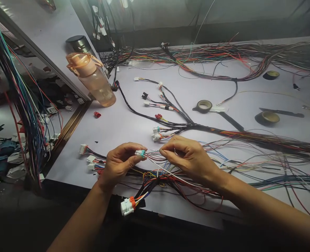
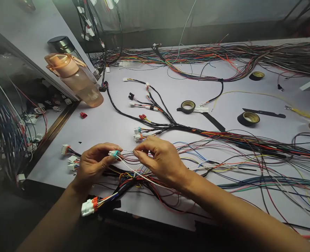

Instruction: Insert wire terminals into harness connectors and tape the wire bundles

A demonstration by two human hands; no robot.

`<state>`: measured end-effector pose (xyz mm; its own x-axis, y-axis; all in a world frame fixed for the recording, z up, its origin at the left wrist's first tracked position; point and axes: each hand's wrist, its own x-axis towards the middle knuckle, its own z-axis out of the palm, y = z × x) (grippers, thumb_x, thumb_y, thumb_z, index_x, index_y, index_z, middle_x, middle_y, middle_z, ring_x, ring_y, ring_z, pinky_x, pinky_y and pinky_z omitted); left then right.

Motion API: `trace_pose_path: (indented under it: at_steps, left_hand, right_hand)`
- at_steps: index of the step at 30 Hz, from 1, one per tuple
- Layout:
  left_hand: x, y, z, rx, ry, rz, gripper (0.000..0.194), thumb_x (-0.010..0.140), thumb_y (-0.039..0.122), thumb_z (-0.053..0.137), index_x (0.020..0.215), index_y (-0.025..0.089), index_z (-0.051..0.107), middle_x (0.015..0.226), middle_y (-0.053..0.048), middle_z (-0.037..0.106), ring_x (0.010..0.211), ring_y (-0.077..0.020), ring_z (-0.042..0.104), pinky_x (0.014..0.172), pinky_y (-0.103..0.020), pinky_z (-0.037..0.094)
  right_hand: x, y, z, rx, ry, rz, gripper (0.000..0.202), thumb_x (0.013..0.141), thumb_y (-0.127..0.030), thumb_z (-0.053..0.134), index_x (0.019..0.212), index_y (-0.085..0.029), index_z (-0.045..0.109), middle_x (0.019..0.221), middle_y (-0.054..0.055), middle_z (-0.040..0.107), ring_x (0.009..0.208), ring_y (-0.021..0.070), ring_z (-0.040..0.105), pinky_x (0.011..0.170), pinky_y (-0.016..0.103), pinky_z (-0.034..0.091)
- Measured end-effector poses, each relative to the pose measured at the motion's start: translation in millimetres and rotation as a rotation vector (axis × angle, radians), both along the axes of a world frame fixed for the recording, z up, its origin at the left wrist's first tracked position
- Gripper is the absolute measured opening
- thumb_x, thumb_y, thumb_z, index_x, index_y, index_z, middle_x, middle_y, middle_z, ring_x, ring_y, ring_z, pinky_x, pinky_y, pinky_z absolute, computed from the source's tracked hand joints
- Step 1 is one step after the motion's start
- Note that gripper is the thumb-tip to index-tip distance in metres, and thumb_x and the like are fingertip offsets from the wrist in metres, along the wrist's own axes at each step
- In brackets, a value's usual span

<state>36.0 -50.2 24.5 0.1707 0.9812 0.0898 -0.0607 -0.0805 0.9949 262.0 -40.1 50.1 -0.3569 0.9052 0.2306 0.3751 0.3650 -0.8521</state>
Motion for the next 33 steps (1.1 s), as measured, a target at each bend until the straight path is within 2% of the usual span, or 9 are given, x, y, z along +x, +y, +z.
trace_pose_path:
  at_steps: [11, 22, 28, 33]
  left_hand:
    - [-5, 1, -4.1, 0.045, 0.025, -0.116, 0.029, 0.079, 0.005, 0.068, 0.101, 0.024, 0.072, 0.102, -0.003, 0.074, 0.1, -0.0172, 0.068, 0.09, -0.027, 0.056]
    - [-6, 2, -4.7, 0.05, 0.039, -0.142, 0.03, 0.08, 0.004, 0.067, 0.101, 0.024, 0.072, 0.102, -0.003, 0.074, 0.098, -0.0157, 0.068, 0.089, -0.025, 0.056]
    - [-6, 2, -3.8, 0.052, 0.07, -0.132, 0.029, 0.08, 0.004, 0.067, 0.1, 0.023, 0.072, 0.101, -0.004, 0.074, 0.098, -0.0163, 0.069, 0.088, -0.026, 0.057]
    - [-6, 2, -5.2, 0.07, 0.125, -0.133, 0.028, 0.08, 0.005, 0.067, 0.1, 0.024, 0.071, 0.101, -0.004, 0.074, 0.098, -0.0168, 0.069, 0.088, -0.026, 0.057]
  right_hand:
    - [-2, 5, -9.9, 0.021, -0.036, 0.025, 0.012, 0.087, -0.018, 0.06, 0.081, -0.017, 0.071, 0.07, 0.001, 0.06, 0.067, 0.011, 0.054, 0.064, 0.026, 0.042]
    - [-4, 4, -13.4, 0.052, -0.02, 0.026, 0.011, 0.086, -0.017, 0.061, 0.081, -0.016, 0.071, 0.07, 0.001, 0.06, 0.066, 0.0102, 0.055, 0.061, 0.024, 0.041]
    - [23, 12, -9.2, 0.097, -0.045, -0.044, 0.011, 0.09, -0.017, 0.057, 0.084, -0.015, 0.066, 0.077, 0.002, 0.062, 0.072, 0.0112, 0.057, 0.067, 0.025, 0.046]
    - [43, 17, -24.4, 0.251, -0.11, -0.054, 0.007, 0.091, -0.016, 0.055, 0.089, -0.016, 0.062, 0.101, 0.009, 0.068, 0.096, 0.0158, 0.063, 0.083, 0.03, 0.052]
